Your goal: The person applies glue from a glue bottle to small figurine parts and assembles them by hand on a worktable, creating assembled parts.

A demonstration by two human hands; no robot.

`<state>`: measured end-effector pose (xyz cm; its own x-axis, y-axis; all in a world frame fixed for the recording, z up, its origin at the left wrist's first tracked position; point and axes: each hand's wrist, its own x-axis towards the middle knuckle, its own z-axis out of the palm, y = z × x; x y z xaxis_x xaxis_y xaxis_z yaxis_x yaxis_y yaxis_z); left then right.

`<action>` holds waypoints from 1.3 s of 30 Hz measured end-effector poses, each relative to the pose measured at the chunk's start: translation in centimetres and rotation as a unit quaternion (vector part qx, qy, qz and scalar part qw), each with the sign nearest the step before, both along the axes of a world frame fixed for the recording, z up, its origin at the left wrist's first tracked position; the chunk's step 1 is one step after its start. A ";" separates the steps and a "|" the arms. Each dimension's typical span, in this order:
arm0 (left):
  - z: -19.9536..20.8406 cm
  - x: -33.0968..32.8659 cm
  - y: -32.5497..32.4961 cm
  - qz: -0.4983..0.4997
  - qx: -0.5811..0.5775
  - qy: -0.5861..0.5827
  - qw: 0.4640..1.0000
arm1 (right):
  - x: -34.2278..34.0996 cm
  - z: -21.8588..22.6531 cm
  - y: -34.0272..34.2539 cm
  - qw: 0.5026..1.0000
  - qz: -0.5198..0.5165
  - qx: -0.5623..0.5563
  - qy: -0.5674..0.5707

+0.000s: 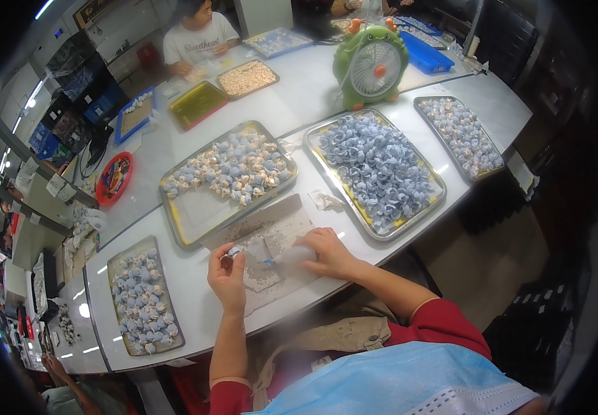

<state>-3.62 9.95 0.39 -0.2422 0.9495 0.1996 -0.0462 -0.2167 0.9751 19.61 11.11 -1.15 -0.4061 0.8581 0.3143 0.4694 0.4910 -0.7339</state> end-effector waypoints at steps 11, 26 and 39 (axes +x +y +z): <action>0.0 0.2 0.1 0.000 0.001 -0.001 1.000 | 0.1 -0.2 0.1 1.000 0.000 0.006 -0.001; 0.0 0.2 0.0 -0.001 0.001 -0.001 1.000 | 0.0 -0.4 0.1 1.000 -0.002 0.012 -0.006; 0.1 0.3 0.1 -0.003 -0.002 0.000 1.000 | 0.1 -0.6 0.2 1.000 -0.004 0.010 -0.007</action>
<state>-3.36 10.00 0.50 -0.2359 0.9520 0.1949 -0.0477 -0.2117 0.9762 19.71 11.32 -1.70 -0.4033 0.8549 0.3264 0.4837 0.5019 -0.7170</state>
